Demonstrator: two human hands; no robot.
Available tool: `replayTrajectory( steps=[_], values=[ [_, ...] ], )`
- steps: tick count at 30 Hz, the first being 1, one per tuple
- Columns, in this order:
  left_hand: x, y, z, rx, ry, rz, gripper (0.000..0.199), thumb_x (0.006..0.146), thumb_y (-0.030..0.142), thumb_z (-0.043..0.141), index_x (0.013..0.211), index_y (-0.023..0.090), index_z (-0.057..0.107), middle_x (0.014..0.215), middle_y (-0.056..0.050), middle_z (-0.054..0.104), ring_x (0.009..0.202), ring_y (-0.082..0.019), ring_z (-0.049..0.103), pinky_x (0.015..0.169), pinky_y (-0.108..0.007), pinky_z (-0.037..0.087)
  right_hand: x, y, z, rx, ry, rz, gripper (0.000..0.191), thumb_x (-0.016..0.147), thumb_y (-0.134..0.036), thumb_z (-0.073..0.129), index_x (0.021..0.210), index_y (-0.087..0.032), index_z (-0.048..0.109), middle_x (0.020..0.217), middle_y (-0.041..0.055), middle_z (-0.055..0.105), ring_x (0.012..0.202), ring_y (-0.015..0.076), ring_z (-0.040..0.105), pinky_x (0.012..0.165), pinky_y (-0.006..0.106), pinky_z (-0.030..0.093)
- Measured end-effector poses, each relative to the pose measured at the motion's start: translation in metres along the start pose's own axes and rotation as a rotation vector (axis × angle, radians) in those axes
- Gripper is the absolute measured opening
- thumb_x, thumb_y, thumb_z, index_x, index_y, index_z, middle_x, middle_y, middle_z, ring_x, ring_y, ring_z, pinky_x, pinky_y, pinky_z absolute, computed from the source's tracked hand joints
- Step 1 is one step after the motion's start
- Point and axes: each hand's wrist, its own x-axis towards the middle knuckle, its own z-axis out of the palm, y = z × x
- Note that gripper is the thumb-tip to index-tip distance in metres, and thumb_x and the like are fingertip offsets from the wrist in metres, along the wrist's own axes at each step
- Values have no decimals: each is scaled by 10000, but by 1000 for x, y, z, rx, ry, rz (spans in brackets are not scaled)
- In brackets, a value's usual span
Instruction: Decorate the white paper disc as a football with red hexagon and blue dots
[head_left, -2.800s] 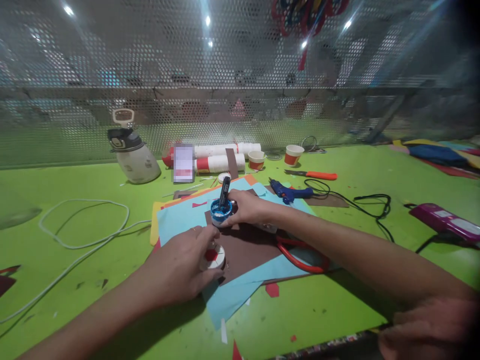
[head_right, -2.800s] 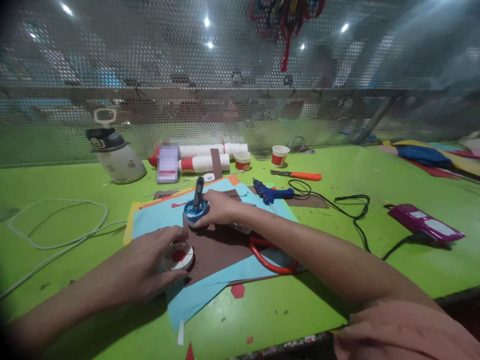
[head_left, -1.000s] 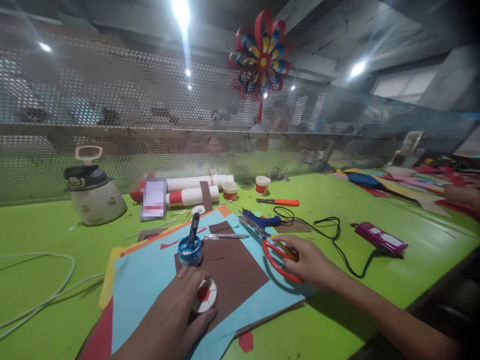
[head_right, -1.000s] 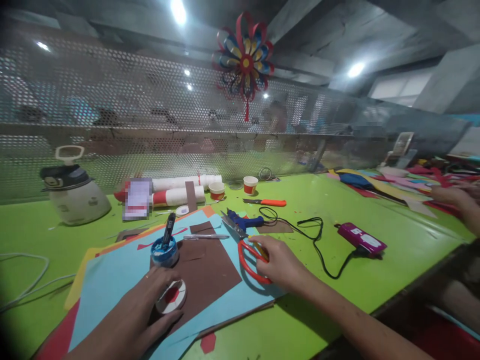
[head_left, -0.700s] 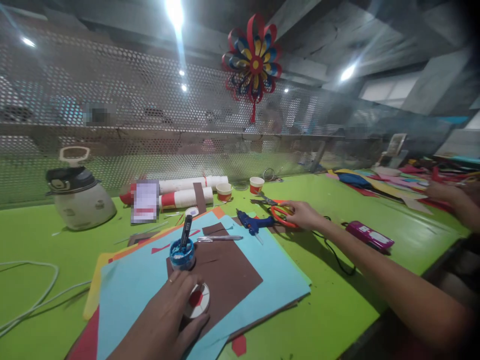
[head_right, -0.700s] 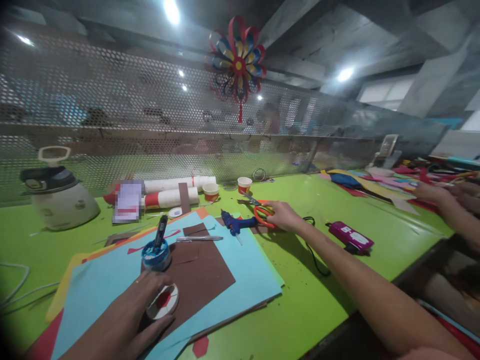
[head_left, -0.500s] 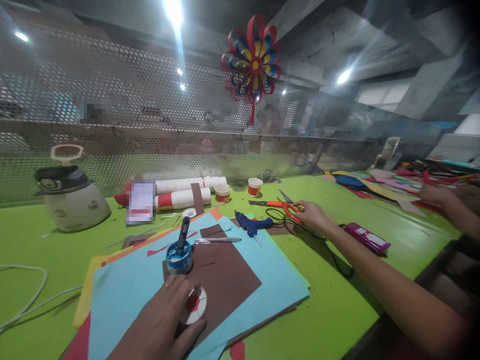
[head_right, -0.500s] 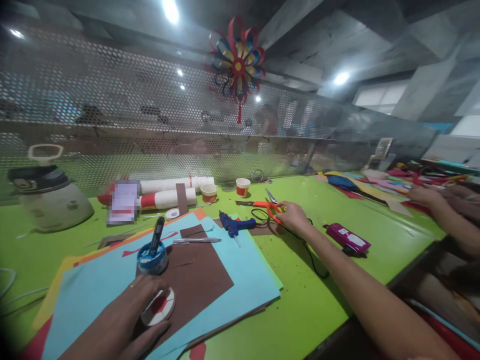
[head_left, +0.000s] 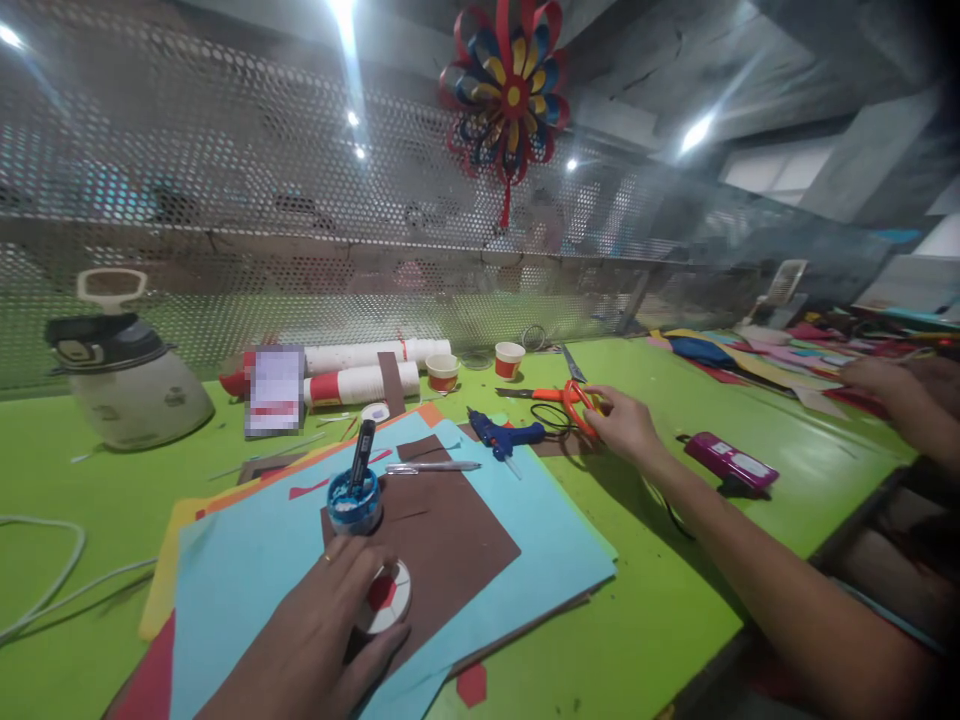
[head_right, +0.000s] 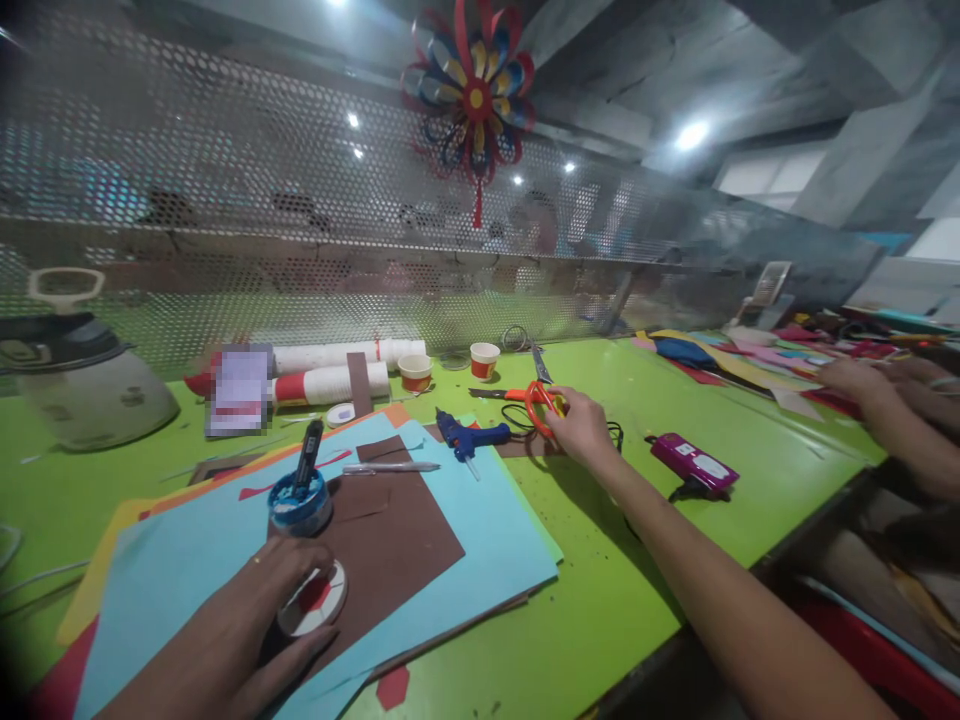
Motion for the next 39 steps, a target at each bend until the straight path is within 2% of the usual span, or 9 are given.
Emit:
replayTrajectory(
  steps=[3, 6, 12, 17, 21, 25, 29, 34, 39],
  values=[
    [1, 1, -1, -10, -4, -5, 157, 909, 346, 538, 1021, 236, 530, 1000, -62, 606, 922, -260, 582, 810, -400, 511, 12, -6, -13, 61, 16, -9, 301, 936, -335, 575, 1184, -164, 590, 1151, 79, 627, 939, 188, 640, 798, 385, 552],
    [1, 2, -3, -25, -34, -24, 153, 909, 319, 533, 1038, 240, 515, 1038, -64, 589, 947, -262, 564, 829, -411, 498, 4, -19, -16, 158, -4, -105, 335, 910, -304, 599, 1210, -154, 590, 1041, 66, 657, 843, 170, 642, 744, 347, 543],
    [0, 3, -1, -49, -71, -52, 154, 914, 271, 515, 1060, 229, 491, 1068, -72, 554, 981, -266, 518, 853, -423, 467, -68, -59, 0, 327, -264, -340, 423, 757, -249, 628, 1171, -186, 682, 702, -1, 657, 583, 143, 560, 528, 258, 445],
    [-1, 3, 0, -48, -67, -28, 142, 926, 291, 507, 1050, 222, 495, 1056, -76, 548, 991, -273, 496, 890, -456, 437, -113, -89, 20, 372, -363, -379, 412, 735, -178, 594, 1134, -172, 695, 831, 34, 713, 661, 149, 605, 585, 246, 462],
    [0, 3, 0, -41, -61, -17, 137, 925, 284, 508, 1037, 208, 495, 1043, -82, 547, 977, -275, 488, 885, -471, 432, -119, -110, 39, 348, -376, -400, 372, 771, -182, 586, 1128, -185, 688, 853, 43, 717, 667, 158, 600, 607, 255, 452],
    [0, 3, 1, -26, -50, -8, 169, 916, 261, 511, 1069, 197, 482, 1065, -94, 547, 998, -286, 480, 892, -496, 425, -114, -124, 57, 287, -356, -428, 333, 770, -170, 590, 1090, -177, 681, 982, 84, 713, 808, 209, 623, 721, 302, 455],
    [-2, 2, 3, -17, -34, 5, 178, 912, 258, 518, 1075, 197, 482, 1079, -100, 549, 1018, -290, 481, 913, -508, 419, -117, -124, 62, 235, -343, -440, 337, 795, -174, 568, 1121, -172, 653, 1013, 96, 704, 834, 216, 625, 745, 307, 449],
    [-2, 2, 2, -33, -20, -3, 157, 904, 276, 536, 1039, 203, 500, 1049, -91, 560, 984, -276, 501, 891, -480, 443, -110, -104, 59, 175, -309, -426, 384, 822, -194, 538, 1194, -132, 612, 991, 113, 696, 796, 210, 615, 701, 297, 439],
    [-1, 3, 2, -35, -3, -4, 184, 891, 280, 551, 1056, 209, 512, 1059, -84, 569, 999, -276, 517, 896, -472, 454, -88, -82, 58, 103, -307, -442, 389, 819, -206, 552, 1192, -120, 614, 809, 65, 690, 664, 176, 588, 608, 265, 407]
  ],
)
